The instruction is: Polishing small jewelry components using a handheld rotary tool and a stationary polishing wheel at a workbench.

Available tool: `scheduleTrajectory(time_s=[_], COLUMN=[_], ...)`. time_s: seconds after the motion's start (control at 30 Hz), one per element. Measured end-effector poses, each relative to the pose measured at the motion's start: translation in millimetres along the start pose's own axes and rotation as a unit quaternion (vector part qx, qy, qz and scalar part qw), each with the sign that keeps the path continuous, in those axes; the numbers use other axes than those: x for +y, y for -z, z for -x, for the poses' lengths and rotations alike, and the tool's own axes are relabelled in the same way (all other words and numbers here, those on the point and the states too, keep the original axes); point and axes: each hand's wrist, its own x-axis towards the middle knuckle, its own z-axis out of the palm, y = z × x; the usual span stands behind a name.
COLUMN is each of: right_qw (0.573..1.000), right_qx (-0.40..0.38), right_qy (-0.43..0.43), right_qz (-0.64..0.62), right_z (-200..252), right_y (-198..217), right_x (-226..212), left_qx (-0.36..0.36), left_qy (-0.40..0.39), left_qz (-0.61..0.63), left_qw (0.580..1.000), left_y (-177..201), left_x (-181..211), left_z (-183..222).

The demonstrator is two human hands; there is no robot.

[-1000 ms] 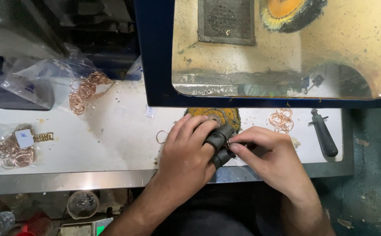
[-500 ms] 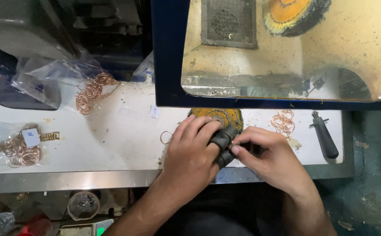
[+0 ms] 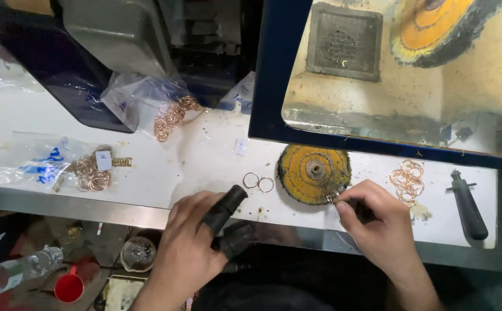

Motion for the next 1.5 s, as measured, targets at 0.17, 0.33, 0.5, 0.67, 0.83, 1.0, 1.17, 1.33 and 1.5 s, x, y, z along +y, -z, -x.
scheduleTrajectory(time_s=[0.17, 0.33, 0.5, 0.67, 0.83, 1.0, 1.17, 1.33, 1.5], right_qw=[1.000, 1.000, 1.000, 1.000, 1.000, 1.000, 1.000, 0.999, 0.999], right_qx=[0.008, 0.023, 0.015, 0.017, 0.015, 0.015, 0.018, 0.014, 0.015], right_qy=[-0.012, -0.014, -0.006, 0.003, 0.019, 0.024, 0.022, 0.026, 0.032], right_qz=[0.014, 0.013, 0.008, 0.005, -0.006, -0.011, -0.006, -0.012, -0.019], right_z=[4.0, 6.7, 5.2, 5.6, 2.6, 3.4, 5.6, 3.7, 4.5], right_y=[-0.3, 0.2, 0.5, 1.7, 1.4, 2.1, 2.8, 2.9, 3.5], right_x=[-2.9, -2.0, -1.5, -1.5, -1.6, -2.9, 0.1, 2.9, 1.7], left_qx=[-0.082, -0.081, -0.097, -0.134, -0.119, -0.201, -0.200, -0.203, -0.160], left_qy=[0.022, 0.005, -0.162, -0.155, -0.154, 0.004, -0.116, -0.173, -0.208], left_qz=[0.006, -0.013, 0.015, -0.052, -0.004, -0.016, -0.048, -0.114, -0.101], left_qw=[0.996, 0.997, 0.982, 0.977, 0.981, 0.980, 0.972, 0.957, 0.960], left_y=[-13.7, -17.9, -31.4, -18.5, 4.3, 2.6, 8.7, 9.5, 4.1], left_x=[8.2, 5.7, 6.3, 0.9, 5.9, -5.3, -4.0, 2.8, -4.3], left_z=[-19.0, -24.1, -18.5, -14.6, -21.5, -56.4, -93.7, -102.0, -97.4])
